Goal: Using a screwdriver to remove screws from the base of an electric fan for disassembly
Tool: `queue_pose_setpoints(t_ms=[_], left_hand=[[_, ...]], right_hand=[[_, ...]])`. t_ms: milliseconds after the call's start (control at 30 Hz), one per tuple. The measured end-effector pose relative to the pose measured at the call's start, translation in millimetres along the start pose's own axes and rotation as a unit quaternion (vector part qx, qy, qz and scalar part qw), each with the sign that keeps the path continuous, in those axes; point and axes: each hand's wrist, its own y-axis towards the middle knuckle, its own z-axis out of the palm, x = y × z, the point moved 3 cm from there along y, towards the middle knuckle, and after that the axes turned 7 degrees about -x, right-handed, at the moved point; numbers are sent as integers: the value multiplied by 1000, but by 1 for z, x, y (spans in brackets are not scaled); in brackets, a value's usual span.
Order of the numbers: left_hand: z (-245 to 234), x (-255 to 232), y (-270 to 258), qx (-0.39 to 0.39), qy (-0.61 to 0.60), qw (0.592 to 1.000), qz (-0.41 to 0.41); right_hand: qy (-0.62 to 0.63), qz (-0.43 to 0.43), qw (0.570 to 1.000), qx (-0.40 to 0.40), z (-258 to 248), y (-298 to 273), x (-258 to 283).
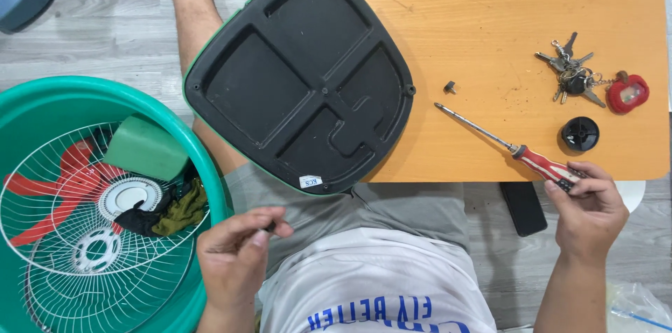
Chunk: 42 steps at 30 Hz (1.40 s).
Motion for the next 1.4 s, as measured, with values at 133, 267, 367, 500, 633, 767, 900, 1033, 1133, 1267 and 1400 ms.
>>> queue_pose_setpoints(t_ms=[133, 267, 367, 500, 633, 767, 900, 1033, 1133, 1267, 1400], left_hand=[[14, -10, 5, 34, 16, 999, 1], [23, -14, 9, 70, 53, 996, -16], [30, -19, 13, 99, 84, 991, -30], [31, -19, 12, 118, 144, 981, -51], [23, -12, 10, 105, 124, 986, -36], [20, -13, 12, 78, 109, 991, -29], [18, -9, 13, 95, 111, 988, -43], [27, -10, 14, 111, 100, 987, -51], [36, -9, 15, 116, 83, 987, -69], [58, -3, 19, 173, 143, 971, -85], [94, 2, 28, 218, 231, 943, -96]], right_hand=[[-36, -19, 999, 25, 12, 6, 16], [-98, -54, 993, 43, 17, 12, 23], [-128, -76, 988, 50, 23, 14, 29], [-166, -92, 981, 44, 29, 16, 31], [-184, -107, 976, 46, 35, 19, 38], [-176, -99, 978, 43, 35, 20, 37], [-172, -77, 981, 35, 38, 19, 38], [-208, -109, 972, 26, 52, 18, 55], [-285, -182, 941, 13, 67, 18, 66], [-354, -215, 910, 31, 92, 16, 81], [-219, -251, 939, 84, 125, -1, 120]])
